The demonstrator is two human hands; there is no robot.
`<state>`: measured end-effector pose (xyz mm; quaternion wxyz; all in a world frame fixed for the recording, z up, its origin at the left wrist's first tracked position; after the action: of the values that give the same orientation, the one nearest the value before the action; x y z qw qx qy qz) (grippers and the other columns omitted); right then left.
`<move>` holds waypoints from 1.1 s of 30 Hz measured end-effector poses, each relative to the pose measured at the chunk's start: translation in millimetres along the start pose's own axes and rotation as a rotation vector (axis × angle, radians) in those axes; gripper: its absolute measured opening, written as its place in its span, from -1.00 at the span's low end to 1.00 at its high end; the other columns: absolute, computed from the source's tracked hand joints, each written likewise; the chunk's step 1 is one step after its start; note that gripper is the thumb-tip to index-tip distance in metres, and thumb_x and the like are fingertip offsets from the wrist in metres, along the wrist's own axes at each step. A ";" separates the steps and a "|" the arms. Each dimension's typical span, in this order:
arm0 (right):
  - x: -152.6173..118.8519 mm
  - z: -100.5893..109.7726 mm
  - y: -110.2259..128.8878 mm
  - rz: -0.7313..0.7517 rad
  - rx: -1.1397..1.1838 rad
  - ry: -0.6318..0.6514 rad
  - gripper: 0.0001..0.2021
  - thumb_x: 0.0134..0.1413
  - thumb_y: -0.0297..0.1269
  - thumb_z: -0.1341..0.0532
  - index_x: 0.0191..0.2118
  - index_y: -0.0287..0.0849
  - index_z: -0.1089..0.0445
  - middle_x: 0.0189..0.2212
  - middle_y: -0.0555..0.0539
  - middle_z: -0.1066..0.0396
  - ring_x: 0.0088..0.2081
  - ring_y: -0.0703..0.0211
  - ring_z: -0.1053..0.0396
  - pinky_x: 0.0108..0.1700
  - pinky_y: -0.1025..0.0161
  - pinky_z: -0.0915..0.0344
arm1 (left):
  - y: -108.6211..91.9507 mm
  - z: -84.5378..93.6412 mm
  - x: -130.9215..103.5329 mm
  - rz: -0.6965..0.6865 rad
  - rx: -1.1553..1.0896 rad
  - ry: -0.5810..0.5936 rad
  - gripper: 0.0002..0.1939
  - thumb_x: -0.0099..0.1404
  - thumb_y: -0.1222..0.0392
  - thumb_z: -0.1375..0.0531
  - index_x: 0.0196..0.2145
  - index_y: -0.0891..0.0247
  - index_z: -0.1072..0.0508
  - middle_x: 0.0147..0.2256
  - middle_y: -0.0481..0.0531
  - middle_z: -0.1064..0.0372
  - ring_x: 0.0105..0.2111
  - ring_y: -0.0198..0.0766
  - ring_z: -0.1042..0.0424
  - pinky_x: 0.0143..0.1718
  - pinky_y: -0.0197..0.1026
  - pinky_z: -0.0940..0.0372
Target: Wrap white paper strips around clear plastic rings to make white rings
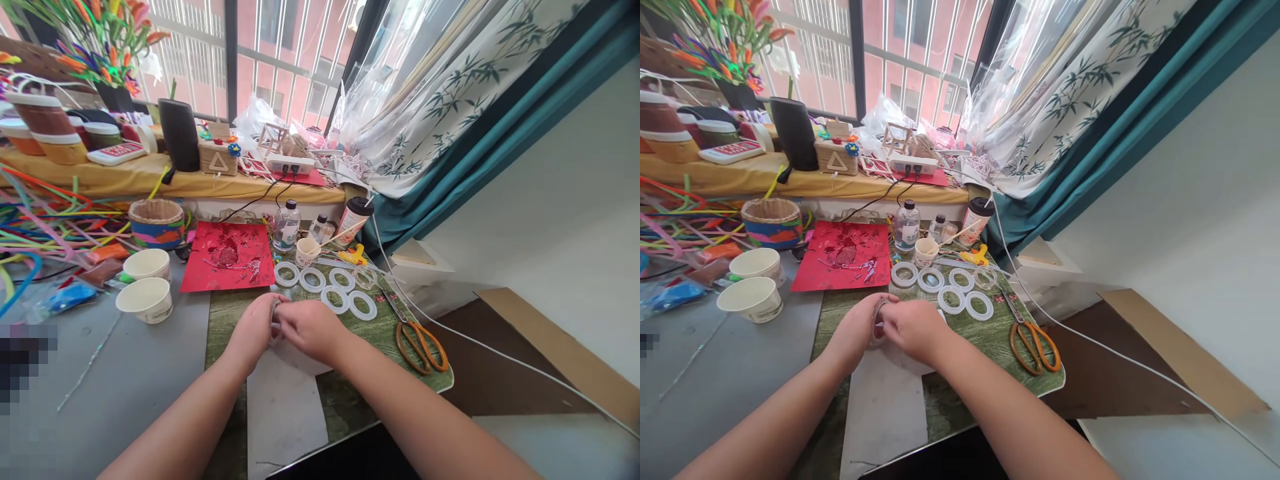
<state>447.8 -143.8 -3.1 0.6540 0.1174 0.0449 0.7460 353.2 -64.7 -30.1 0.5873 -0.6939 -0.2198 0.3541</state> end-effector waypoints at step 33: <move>-8.1 -18.7 -18.4 -0.428 0.478 -0.339 -0.74 0.41 -0.31 -0.04 -0.27 -0.18 -0.42 -0.39 -0.07 -0.50 -0.37 0.16 -0.41 -0.33 0.31 -0.20 | 13.2 -9.8 5.6 -0.010 -0.337 0.191 -0.34 0.35 -0.34 -0.06 0.14 0.21 -0.42 0.05 0.21 -0.50 0.00 -0.06 -0.49 -0.04 -0.08 -0.37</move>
<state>462.2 -147.7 -26.2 0.7476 0.3770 0.1326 0.5304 362.7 -70.0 -43.7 0.4827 -0.8118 -0.2225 0.2419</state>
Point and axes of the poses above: each hand's wrist, its own x-axis towards the middle knuckle, its own z-axis out of the back of the hand, y = z × x, the point moved 3 cm from there along x, towards the middle knuckle
